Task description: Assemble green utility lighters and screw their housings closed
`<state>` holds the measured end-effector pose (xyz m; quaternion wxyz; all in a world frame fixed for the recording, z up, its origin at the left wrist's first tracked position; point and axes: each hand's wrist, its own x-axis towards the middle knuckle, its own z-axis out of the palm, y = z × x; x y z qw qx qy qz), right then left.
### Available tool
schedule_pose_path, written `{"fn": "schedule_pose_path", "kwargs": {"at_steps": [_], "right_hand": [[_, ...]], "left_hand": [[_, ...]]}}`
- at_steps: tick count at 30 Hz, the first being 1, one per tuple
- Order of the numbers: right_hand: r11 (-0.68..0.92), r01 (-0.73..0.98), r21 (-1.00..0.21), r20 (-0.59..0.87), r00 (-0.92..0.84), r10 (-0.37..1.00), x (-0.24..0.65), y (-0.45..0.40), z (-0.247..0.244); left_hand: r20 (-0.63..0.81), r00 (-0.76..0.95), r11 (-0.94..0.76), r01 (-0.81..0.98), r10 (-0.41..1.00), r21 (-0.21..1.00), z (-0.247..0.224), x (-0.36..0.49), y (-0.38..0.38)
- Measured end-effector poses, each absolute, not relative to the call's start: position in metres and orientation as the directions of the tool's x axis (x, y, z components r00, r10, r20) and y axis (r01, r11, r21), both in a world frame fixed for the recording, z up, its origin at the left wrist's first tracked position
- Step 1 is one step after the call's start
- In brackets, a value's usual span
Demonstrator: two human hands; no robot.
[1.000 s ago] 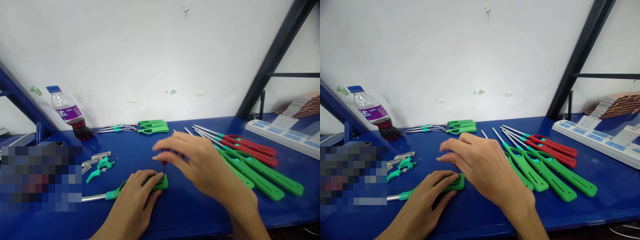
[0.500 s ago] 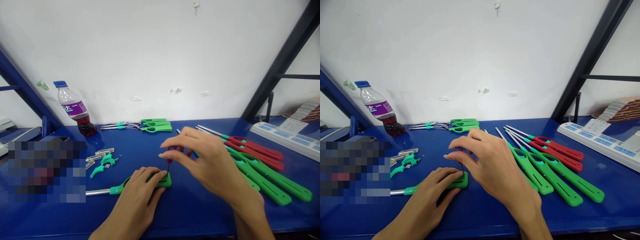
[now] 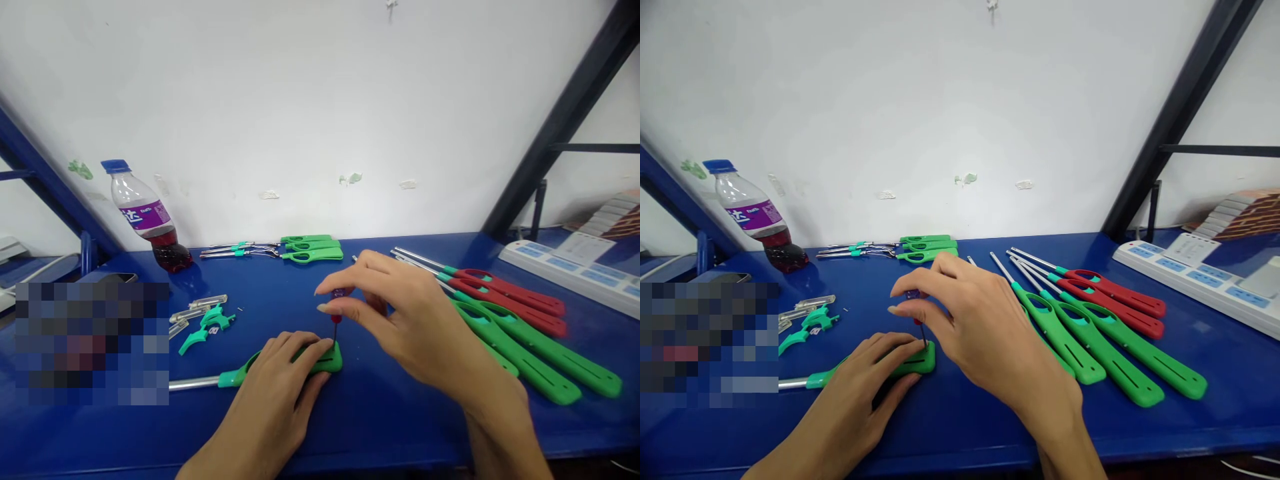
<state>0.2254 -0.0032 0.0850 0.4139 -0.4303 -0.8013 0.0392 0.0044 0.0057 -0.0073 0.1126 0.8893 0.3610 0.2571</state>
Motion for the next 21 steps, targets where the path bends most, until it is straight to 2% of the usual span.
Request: {"fn": "schedule_pose_path", "kwargs": {"at_steps": [5,10,16,21], "right_hand": [[0.604,0.674,-0.425,0.633,-0.256,0.731,0.223,-0.003,0.086],[0.542,0.654,-0.528,0.593,-0.174,0.787,0.210,-0.003,0.084],[0.477,0.783,-0.398,0.705,-0.072,0.706,0.197,-0.002,0.077],[0.483,0.759,-0.437,0.677,-0.076,0.732,0.196,-0.002,0.076]], "left_hand": [[0.371,0.616,-0.719,0.573,0.695,0.394,-0.007,0.005,0.005],[0.348,0.615,-0.705,0.585,0.708,0.401,-0.006,0.004,0.006],[0.292,0.626,-0.686,0.604,0.723,0.405,-0.007,0.005,0.006],[0.291,0.625,-0.686,0.610,0.724,0.397,-0.006,0.005,0.006]]}}
